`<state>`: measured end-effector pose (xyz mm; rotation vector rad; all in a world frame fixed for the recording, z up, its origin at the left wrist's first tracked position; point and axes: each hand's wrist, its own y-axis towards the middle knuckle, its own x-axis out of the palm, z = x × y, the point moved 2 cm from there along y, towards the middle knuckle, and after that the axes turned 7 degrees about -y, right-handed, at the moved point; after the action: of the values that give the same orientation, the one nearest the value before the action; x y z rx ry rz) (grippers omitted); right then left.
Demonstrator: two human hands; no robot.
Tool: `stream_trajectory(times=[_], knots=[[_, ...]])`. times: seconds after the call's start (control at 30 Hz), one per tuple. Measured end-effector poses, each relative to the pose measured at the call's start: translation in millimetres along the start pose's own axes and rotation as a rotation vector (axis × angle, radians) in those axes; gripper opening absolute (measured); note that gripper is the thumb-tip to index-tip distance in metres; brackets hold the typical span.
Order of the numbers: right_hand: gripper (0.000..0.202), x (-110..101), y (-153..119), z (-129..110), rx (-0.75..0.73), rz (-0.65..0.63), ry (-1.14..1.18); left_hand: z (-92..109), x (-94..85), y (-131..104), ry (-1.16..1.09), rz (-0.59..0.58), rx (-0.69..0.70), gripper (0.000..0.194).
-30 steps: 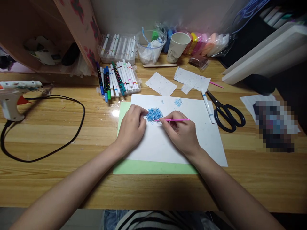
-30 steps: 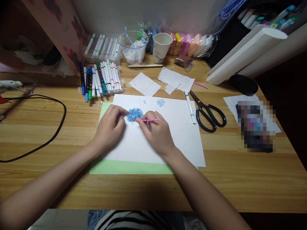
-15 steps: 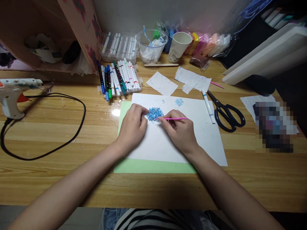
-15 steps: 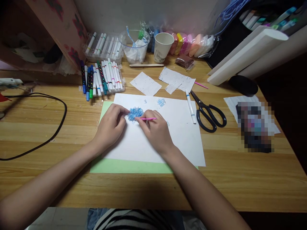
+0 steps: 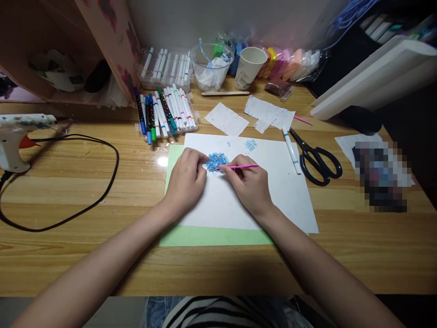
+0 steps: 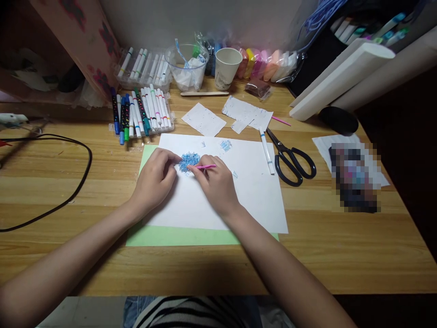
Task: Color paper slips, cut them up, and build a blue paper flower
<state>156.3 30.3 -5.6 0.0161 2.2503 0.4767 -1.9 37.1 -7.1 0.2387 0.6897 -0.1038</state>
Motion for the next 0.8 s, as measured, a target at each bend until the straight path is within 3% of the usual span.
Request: stream_trajectory(times=[0.33, 0.53, 0.63, 0.8], knots=[[0.022, -13.6, -0.9, 0.7, -0.029, 0.139, 0.079, 1.0, -2.8, -1.3, -0.024, -0.008, -0.022, 0.02], [0.014, -36.7, 7.1, 38.3, 0.202, 0.259, 0.28, 0.9, -7.5, -2.4, -0.102, 0.003, -0.05, 0.021], [0.02, -40.0, 13.9, 56.2, 0.227, 0.227, 0.307, 1.3, -9.9, -3.1, -0.122, 0.01, -0.055, 0.02], [0.012, -31.5, 21.2, 62.7, 0.104, 0.114, 0.079, 1.7, -10.8, -2.5, -0.129, 0.02, -0.053, 0.017]])
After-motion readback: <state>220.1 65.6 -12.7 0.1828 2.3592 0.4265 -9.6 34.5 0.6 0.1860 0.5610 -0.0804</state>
